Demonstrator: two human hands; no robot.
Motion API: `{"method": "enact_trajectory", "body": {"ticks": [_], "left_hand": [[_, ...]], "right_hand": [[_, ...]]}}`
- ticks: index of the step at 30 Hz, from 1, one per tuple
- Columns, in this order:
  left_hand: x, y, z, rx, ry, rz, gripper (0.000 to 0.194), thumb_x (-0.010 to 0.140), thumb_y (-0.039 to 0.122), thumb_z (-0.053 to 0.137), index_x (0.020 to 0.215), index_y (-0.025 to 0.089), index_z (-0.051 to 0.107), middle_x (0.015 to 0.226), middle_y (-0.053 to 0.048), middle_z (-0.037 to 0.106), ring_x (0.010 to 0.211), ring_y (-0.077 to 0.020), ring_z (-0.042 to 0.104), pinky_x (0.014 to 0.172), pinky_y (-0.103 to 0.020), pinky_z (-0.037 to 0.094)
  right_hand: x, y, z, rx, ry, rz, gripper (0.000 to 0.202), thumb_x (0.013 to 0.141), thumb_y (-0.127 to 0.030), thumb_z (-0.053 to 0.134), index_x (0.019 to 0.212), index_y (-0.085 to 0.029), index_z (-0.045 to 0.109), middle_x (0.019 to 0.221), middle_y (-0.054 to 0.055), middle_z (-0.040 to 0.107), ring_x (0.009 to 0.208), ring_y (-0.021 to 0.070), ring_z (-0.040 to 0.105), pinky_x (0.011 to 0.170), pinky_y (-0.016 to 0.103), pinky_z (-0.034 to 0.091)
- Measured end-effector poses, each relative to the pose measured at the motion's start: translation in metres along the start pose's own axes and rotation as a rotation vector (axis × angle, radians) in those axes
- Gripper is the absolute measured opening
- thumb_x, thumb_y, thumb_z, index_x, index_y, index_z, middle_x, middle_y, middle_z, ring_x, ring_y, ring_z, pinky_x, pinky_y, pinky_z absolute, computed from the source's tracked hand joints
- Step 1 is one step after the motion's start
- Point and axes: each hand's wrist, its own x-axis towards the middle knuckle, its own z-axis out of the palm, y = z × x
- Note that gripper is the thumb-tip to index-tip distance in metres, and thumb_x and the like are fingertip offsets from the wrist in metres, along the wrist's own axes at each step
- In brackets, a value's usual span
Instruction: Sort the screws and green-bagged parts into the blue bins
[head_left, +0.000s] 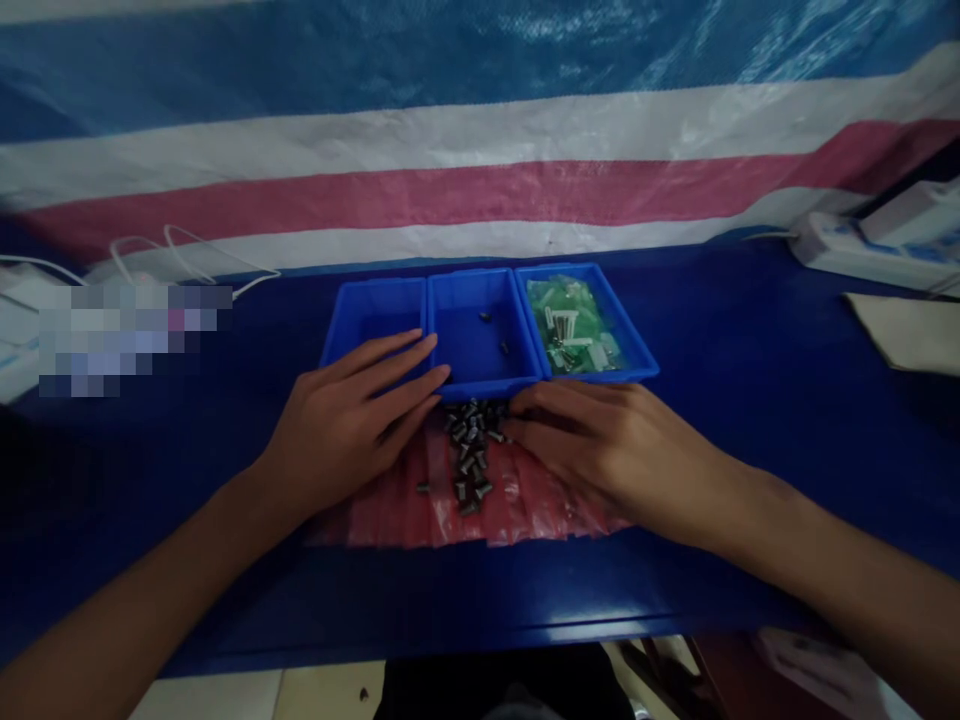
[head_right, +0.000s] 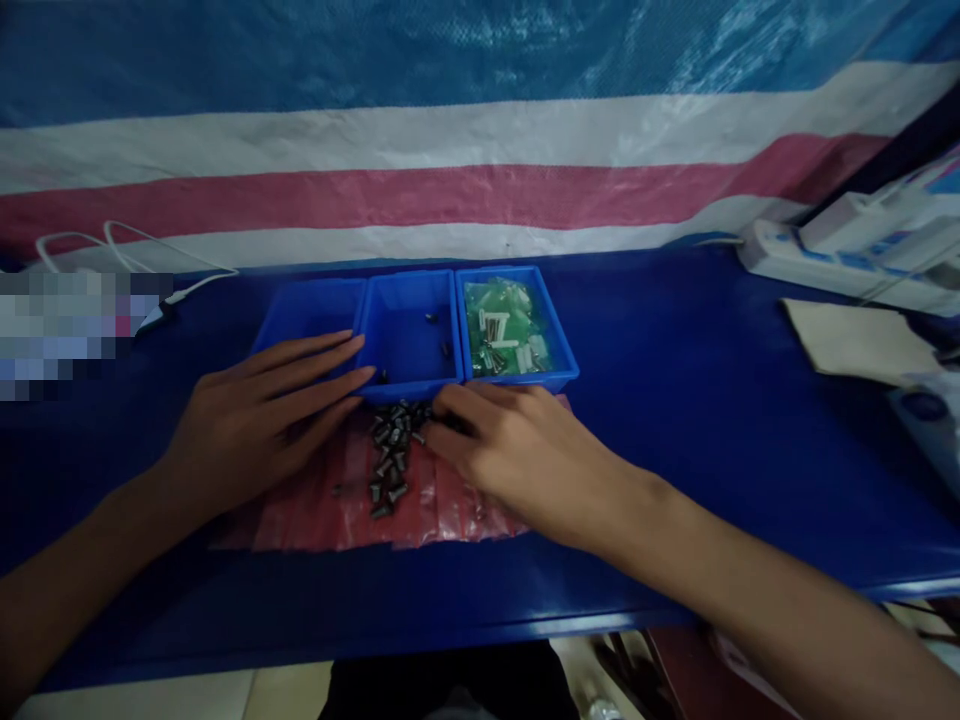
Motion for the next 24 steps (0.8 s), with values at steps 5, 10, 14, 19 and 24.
{"method": "enact_trajectory", "body": {"ticks": [5,10,14,19,24], "left_hand": [[0.001,0.000,0.000,0.007,0.008,-0.001,0.019,0.105,0.018,0.065,0.121,0.016,0.074,0.130,-0.013,0.077,0.123,-0.0306,0.075,0.091,-0.043,0.072],[-0.001,-0.001,0.000,0.004,0.009,-0.014,0.018,0.106,0.021,0.065,0.121,0.018,0.074,0.130,-0.012,0.077,0.122,-0.0290,0.075,0.092,-0.042,0.071],[-0.001,-0.001,0.001,-0.007,0.012,-0.005,0.018,0.106,0.022,0.064,0.120,0.016,0.075,0.130,-0.013,0.077,0.122,-0.0299,0.075,0.090,-0.042,0.072],[-0.001,-0.001,0.000,0.000,0.007,-0.018,0.018,0.106,0.023,0.064,0.121,0.020,0.074,0.131,-0.009,0.077,0.124,-0.0267,0.075,0.094,-0.040,0.071],[-0.002,-0.002,-0.001,-0.021,-0.016,-0.025,0.021,0.104,0.020,0.066,0.122,0.019,0.075,0.133,-0.012,0.076,0.125,-0.0297,0.074,0.094,-0.043,0.071]], "right_hand": [[0.001,0.002,0.006,-0.004,0.074,-0.051,0.020,0.104,-0.007,0.058,0.108,-0.011,0.077,0.101,0.010,0.073,0.082,0.0180,0.071,0.067,0.029,0.057],[0.002,-0.003,-0.004,0.165,0.317,0.001,0.023,0.106,-0.009,0.056,0.107,-0.018,0.077,0.105,0.009,0.075,0.096,0.0195,0.073,0.080,0.032,0.061],[0.005,-0.011,-0.012,0.662,0.451,0.220,0.020,0.101,-0.009,0.066,0.112,-0.023,0.076,0.105,0.005,0.077,0.101,0.0171,0.075,0.089,0.031,0.064],[0.008,-0.009,-0.011,1.196,0.279,0.422,0.002,0.096,-0.022,0.077,0.095,-0.021,0.079,0.088,0.001,0.078,0.068,0.0102,0.071,0.058,0.020,0.059],[0.011,-0.006,-0.009,1.281,0.161,0.494,0.012,0.091,-0.031,0.084,0.087,-0.021,0.082,0.079,0.000,0.080,0.067,0.0121,0.075,0.062,0.020,0.063]]}}
